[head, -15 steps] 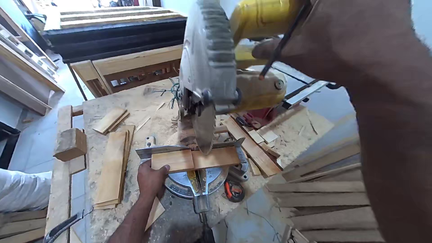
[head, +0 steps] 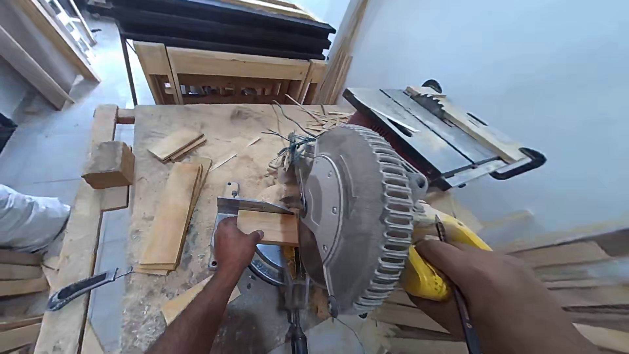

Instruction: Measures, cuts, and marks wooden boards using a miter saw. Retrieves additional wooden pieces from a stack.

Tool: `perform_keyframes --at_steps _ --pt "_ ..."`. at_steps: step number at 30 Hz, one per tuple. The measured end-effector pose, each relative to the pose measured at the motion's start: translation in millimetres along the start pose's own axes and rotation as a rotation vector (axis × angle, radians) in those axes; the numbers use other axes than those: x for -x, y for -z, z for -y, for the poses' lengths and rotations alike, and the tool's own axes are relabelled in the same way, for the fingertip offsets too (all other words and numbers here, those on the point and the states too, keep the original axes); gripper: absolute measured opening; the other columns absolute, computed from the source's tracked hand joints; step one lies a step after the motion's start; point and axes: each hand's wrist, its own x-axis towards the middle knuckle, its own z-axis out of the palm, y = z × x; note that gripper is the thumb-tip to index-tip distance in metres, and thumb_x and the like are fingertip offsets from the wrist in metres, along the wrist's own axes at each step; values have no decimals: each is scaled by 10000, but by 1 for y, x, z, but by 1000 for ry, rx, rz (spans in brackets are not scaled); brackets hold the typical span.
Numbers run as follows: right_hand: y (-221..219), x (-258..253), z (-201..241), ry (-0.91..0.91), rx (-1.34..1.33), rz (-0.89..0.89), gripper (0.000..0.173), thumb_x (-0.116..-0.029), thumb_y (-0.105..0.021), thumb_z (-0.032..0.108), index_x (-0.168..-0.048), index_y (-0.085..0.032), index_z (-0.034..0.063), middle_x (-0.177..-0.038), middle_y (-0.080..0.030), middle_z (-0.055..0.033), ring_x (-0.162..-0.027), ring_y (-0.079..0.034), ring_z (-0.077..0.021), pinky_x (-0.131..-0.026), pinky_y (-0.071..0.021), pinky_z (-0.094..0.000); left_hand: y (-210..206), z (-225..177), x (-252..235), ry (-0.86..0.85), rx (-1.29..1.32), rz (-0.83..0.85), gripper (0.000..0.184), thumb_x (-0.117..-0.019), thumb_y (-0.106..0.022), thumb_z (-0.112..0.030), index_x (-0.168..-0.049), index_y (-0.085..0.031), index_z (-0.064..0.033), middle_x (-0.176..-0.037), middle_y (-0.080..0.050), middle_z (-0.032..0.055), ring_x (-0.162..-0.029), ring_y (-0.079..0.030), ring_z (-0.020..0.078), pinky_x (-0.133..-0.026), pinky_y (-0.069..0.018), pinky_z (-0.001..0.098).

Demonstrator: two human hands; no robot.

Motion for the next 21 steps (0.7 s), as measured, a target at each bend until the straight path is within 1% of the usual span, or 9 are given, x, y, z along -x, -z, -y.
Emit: perform_keyframes --at_steps 5,6,8,13,16,18,19,20,21 --pt "11 -3 6 -2 -18 86 326 -708 -766 414 -841 -651 140 -655 -590 -34 -565 -639 -252 -443 -485 -439 -5 -2 0 -21 28 -15 606 -748 -900 -338 -1232 -686 -42 -1338 -608 169 -1217 -597 351 -1025 -495 569" --pt "10 -2 6 11 -10 86 338 -712 -759 420 -841 -648 129 -648 -586 -43 -555 -636 -260 -437 -480 -439 -5 -2 -1 -25 25 -15 606 -746 -903 -345 -1227 -690 -45 -1340 -608 162 -1219 -597 346 -1026 -497 564" --pt "6 2 9 16 4 84 377 -683 -790 407 -844 -649 97 -635 -591 -69 -541 -635 -284 -435 -477 -445 -4 -2 -1 -33 26 -3 606 -749 -900 -349 -1226 -688 -42 -1346 -604 157 -1221 -593 347 -1028 -495 564" --pt "-20 23 21 -33 41 41 372 -690 -801 354 -875 -671 58 -667 -620 -154 -556 -644 -345 -463 -495 -469 -4 -3 -3 -19 27 8 591 -743 -906 -346 -1211 -694 -55 -1338 -608 153 -1207 -604 335 -1010 -512 556" --pt "-44 34 34 -65 -1 101 358 -712 -846 319 -893 -679 59 -705 -650 -177 -600 -675 -370 -489 -533 -495 -6 -1 -6 -19 21 10 593 -744 -901 -355 -1217 -694 -63 -1343 -605 150 -1205 -607 328 -1011 -514 552" --pt "-48 35 37 -56 -21 122 341 -709 -846 330 -879 -673 90 -691 -636 -138 -592 -670 -332 -487 -538 -468 -6 -1 -7 -23 7 18 602 -753 -893 -370 -1235 -690 -74 -1352 -603 143 -1207 -608 323 -1015 -517 541" --pt "-41 30 31 -38 -42 104 341 -704 -841 352 -874 -671 110 -675 -628 -108 -582 -666 -306 -476 -534 -457 -6 -2 -7 -28 6 20 604 -760 -891 -372 -1241 -688 -70 -1354 -602 147 -1208 -608 326 -1021 -512 540" --pt "-29 22 24 -31 -76 63 335 -715 -830 369 -890 -684 124 -675 -635 -90 -583 -669 -291 -468 -530 -458 -5 -3 -7 -34 8 23 606 -770 -887 -365 -1252 -682 -61 -1362 -598 157 -1215 -604 334 -1030 -505 541" --pt "-15 16 15 -35 -113 -11 333 -748 -811 382 -951 -714 137 -707 -661 -80 -605 -677 -281 -477 -531 -468 -5 -4 -6 -43 10 29 603 -781 -881 -357 -1260 -677 -53 -1366 -596 167 -1219 -601 337 -1037 -499 540"
